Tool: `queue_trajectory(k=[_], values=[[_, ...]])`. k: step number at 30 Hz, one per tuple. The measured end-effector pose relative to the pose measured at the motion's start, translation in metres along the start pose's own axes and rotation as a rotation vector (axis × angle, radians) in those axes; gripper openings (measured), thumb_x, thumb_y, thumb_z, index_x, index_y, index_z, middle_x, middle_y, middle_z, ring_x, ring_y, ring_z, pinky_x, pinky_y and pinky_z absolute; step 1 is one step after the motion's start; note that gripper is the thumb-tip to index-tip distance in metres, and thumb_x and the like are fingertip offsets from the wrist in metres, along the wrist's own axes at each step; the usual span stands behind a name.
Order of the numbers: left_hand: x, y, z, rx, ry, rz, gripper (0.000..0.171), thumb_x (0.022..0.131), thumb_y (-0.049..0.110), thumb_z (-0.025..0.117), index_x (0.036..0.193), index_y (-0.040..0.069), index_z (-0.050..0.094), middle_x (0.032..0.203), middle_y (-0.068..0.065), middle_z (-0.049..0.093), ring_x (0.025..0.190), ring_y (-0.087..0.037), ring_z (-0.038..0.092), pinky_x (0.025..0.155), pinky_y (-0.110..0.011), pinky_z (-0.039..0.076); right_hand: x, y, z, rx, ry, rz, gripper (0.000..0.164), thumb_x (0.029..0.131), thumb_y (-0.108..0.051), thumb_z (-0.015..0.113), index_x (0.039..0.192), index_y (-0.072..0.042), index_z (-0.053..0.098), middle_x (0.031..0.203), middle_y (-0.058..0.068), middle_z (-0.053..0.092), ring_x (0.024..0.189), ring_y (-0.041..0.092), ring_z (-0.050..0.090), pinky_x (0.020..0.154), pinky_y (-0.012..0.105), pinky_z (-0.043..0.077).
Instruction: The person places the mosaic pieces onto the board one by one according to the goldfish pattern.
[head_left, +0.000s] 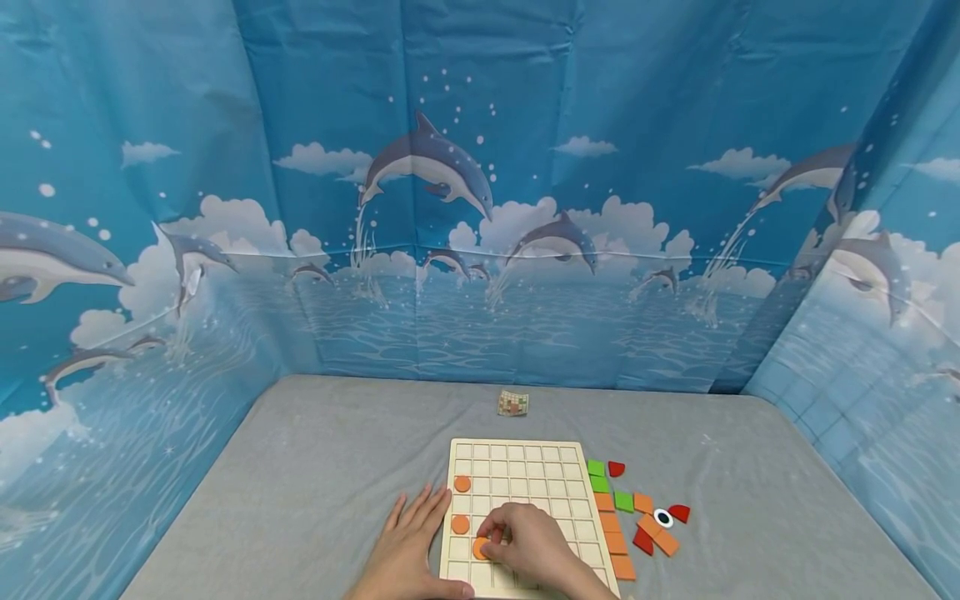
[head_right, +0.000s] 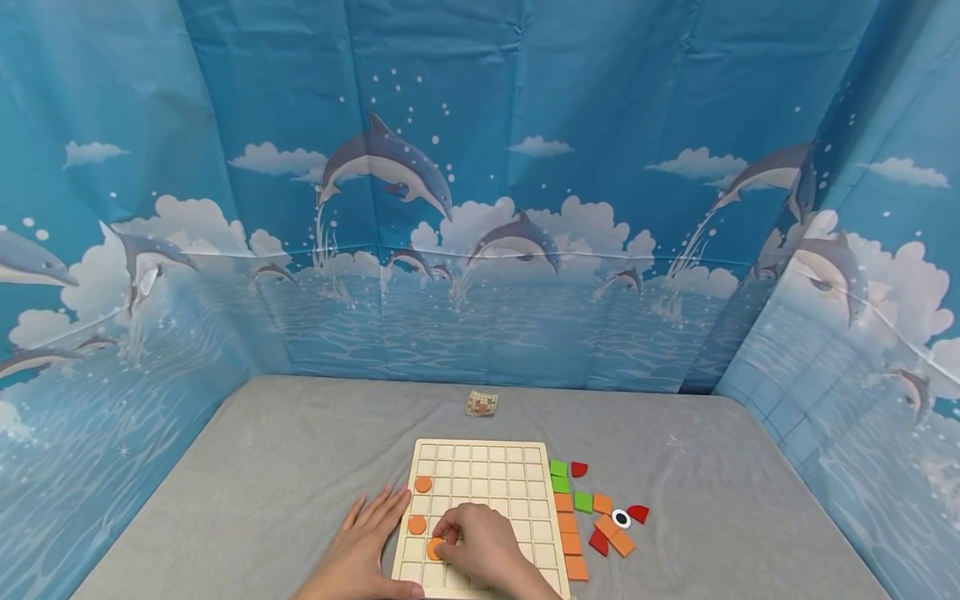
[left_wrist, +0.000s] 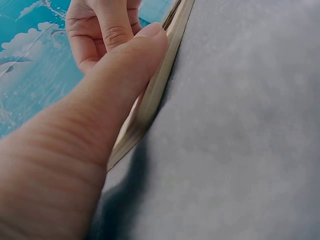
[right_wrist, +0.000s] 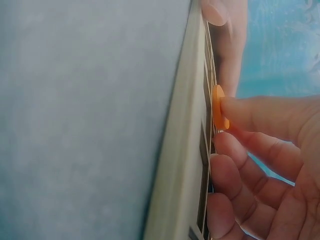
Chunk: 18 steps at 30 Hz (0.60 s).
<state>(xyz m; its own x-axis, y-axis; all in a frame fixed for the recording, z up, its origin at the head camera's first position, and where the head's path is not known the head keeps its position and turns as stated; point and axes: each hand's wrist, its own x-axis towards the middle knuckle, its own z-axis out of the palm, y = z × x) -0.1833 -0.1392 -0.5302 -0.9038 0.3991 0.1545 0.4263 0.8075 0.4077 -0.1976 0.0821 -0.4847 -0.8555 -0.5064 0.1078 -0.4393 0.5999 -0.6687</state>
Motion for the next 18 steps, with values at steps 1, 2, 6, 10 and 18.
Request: queue_trajectory(k=[1,2,6,10,18], values=[[0.0000,-0.0001,0.0001,0.001,0.001,0.002,0.119,0.063,0.085,0.056,0.151,0.010,0.027,0.153,-0.004,0.027,0.141,-0.026,0.017,0.108,-0.052,0.005,0.0000,0.0002,0.0002,-0.001,0.003,-0.002,0.008,0.077,-0.017,0.078,0.079,-0.021,0.072,0.063,-0.018,0.051,0.051,0.000,0.044,0.048,0.021,0.036],[-0.0001,-0.0003,0.0003,0.001,0.002,0.003,0.119,0.063,0.085,0.056,0.151,0.010,0.027,0.154,-0.004,0.027,0.141,-0.026,0.017,0.108,-0.052,0.005,-0.0001,0.0003,0.0005,0.000,0.004,-0.005,0.008,0.077,-0.016,0.078,0.079,-0.021,0.071,0.063,-0.018,0.051,0.051,0.000,0.044,0.047,0.021,0.036],[0.0001,-0.0008,0.0009,0.002,-0.001,0.002,0.119,0.063,0.085,0.055,0.151,0.010,0.026,0.154,-0.004,0.027,0.141,-0.026,0.017,0.108,-0.052,0.005,0.0000,0.0004,0.0008,-0.004,0.008,-0.006,0.009,0.077,-0.016,0.078,0.078,-0.021,0.070,0.063,-0.018,0.051,0.051,0.000,0.043,0.047,0.021,0.036],[0.0004,-0.0014,0.0018,-0.003,-0.008,-0.004,0.119,0.063,0.085,0.056,0.151,0.011,0.026,0.154,-0.003,0.027,0.141,-0.026,0.016,0.109,-0.052,0.004,0.0005,0.0003,0.0008,-0.006,0.007,0.007,0.010,0.076,-0.017,0.078,0.078,-0.022,0.070,0.062,-0.018,0.051,0.050,0.000,0.043,0.047,0.021,0.035],[0.0002,-0.0017,0.0023,0.000,-0.019,-0.015,0.120,0.063,0.086,0.055,0.151,0.011,0.026,0.154,-0.002,0.026,0.142,-0.025,0.016,0.109,-0.051,0.004,0.0007,-0.0001,0.0020,-0.005,0.005,0.014,0.012,0.076,-0.017,0.079,0.075,-0.024,0.069,0.062,-0.018,0.051,0.050,0.001,0.043,0.047,0.021,0.034]])
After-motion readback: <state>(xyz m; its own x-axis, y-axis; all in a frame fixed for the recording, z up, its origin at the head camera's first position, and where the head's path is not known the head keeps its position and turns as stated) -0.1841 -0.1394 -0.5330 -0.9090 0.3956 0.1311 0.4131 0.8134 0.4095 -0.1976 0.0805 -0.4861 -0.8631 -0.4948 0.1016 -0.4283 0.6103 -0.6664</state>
